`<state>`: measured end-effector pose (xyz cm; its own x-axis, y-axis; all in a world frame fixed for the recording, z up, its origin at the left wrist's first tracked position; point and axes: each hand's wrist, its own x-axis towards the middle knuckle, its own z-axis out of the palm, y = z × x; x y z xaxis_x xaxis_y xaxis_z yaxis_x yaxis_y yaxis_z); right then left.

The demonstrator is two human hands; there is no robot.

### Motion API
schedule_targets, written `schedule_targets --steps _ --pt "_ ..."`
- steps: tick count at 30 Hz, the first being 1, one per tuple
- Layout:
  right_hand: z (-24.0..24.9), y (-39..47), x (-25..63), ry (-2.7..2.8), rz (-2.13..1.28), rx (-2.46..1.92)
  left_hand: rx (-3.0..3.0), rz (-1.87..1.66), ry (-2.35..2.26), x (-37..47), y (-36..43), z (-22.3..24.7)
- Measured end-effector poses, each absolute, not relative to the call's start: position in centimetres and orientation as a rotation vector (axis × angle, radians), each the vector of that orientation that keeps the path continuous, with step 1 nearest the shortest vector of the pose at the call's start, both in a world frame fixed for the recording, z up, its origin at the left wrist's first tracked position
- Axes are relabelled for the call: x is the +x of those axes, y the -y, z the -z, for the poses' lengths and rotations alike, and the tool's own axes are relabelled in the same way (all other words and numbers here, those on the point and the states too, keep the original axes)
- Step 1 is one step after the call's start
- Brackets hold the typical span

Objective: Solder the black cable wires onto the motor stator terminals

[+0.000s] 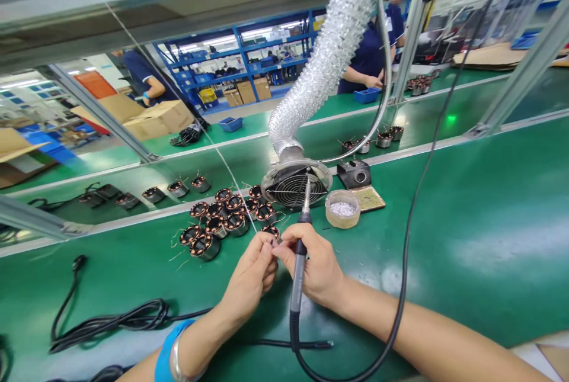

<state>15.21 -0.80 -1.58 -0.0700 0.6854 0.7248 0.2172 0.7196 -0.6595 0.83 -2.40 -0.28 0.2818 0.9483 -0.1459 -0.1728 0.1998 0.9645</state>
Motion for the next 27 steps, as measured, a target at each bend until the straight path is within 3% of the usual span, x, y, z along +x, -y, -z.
schedule_targets --steps 9,16,27 --pt "0.4 2.1 16.4 1.835 -0.281 -0.761 1.242 -0.82 -1.017 -0.6 1.9 0.7" --pt "-1.0 1.0 16.7 2.03 -0.429 -0.54 1.703 -0.684 -1.098 -0.5 2.6 0.4" --pt "-0.3 -0.3 19.2 2.026 -0.433 -0.683 1.723 -0.619 -1.132 -0.9 1.8 -0.5"
